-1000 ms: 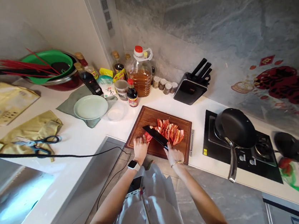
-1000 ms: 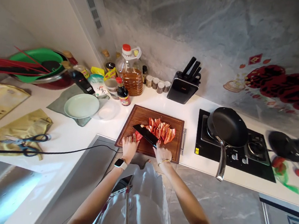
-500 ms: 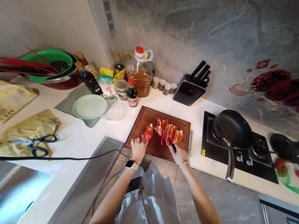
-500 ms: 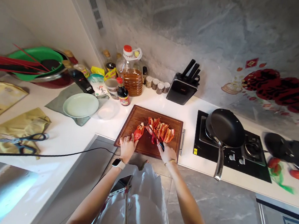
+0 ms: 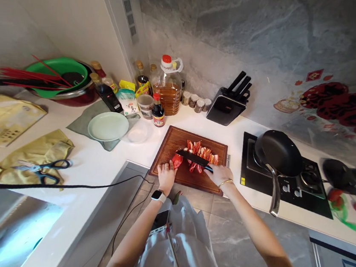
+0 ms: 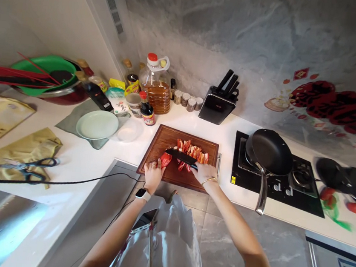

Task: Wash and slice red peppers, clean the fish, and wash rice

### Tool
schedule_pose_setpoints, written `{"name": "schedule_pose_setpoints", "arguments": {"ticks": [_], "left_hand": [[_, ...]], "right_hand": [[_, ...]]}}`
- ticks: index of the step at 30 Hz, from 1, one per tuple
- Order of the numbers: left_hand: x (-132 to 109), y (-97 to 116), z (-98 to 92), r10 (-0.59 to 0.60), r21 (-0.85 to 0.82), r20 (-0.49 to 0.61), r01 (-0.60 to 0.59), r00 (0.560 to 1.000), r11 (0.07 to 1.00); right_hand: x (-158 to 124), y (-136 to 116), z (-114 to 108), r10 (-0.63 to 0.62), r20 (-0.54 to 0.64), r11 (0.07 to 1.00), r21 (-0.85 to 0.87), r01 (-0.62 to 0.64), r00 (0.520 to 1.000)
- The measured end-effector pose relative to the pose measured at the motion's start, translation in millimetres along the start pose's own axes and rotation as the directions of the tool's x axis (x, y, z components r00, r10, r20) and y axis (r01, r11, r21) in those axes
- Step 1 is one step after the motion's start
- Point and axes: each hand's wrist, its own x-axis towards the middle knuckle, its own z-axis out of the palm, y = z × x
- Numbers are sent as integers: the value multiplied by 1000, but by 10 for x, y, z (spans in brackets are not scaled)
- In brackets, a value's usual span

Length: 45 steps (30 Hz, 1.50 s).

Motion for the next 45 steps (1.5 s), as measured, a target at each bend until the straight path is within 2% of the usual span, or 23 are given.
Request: {"name": "schedule_pose_setpoints", "arguments": {"ticks": [8, 11, 14, 16, 19, 24, 26, 31, 35, 37, 39, 42, 45], "left_hand": [[-10, -18, -2, -9, -36, 2, 9, 1000, 999], [-49, -59, 4, -2, 6, -4, 2, 1000, 1000], [-86, -81, -6, -5, 29, -6, 6, 1000, 1000], [-99, -74, -24, -12, 28, 3, 12, 1000, 1000], [-106, -46, -51, -16, 23, 5, 16, 1000, 1000], [-93, -44, -64, -9, 4, 4, 9, 1000, 1000], [-51, -75, -70, -12, -35, 13, 12, 1000, 999], [143, -180, -127, -86, -185, 110, 105, 990, 977], [212, -206, -170, -170, -304, 296, 261, 940, 916], [179, -186, -162, -192, -334, 325, 302, 926, 893], [124, -161, -131, -261, -314, 262, 338, 929, 887], [55, -158, -66, -401, -254, 101, 413, 911, 875], [38, -199, -20, -459, -231, -14, 444, 888, 866]], "right_hand": [[28, 155, 58, 16, 24, 999, 46, -17, 1000], [51, 161, 160, 41, 10, 995, 92, -41, 999], [58, 122, 344, 44, -17, 970, 239, -39, 999], [35, 38, 507, 19, -9, 924, 383, -14, 1000], [-44, -165, 764, -7, 68, 829, 558, -32, 998], [-200, -453, 1110, 41, 211, 685, 705, -181, 977], [-221, -513, 1203, 46, 246, 663, 718, -214, 968], [-111, -721, 1294, 48, 145, 749, 650, -132, 988], [6, -939, 1222, 93, 129, 820, 552, -149, 987], [27, -989, 1161, 110, 127, 847, 507, -160, 986], [23, -982, 1102, 114, 111, 870, 469, -154, 987], [-23, -876, 1042, 120, 101, 899, 411, -151, 988], [-104, -699, 1054, 114, 112, 910, 387, -149, 987]]}}
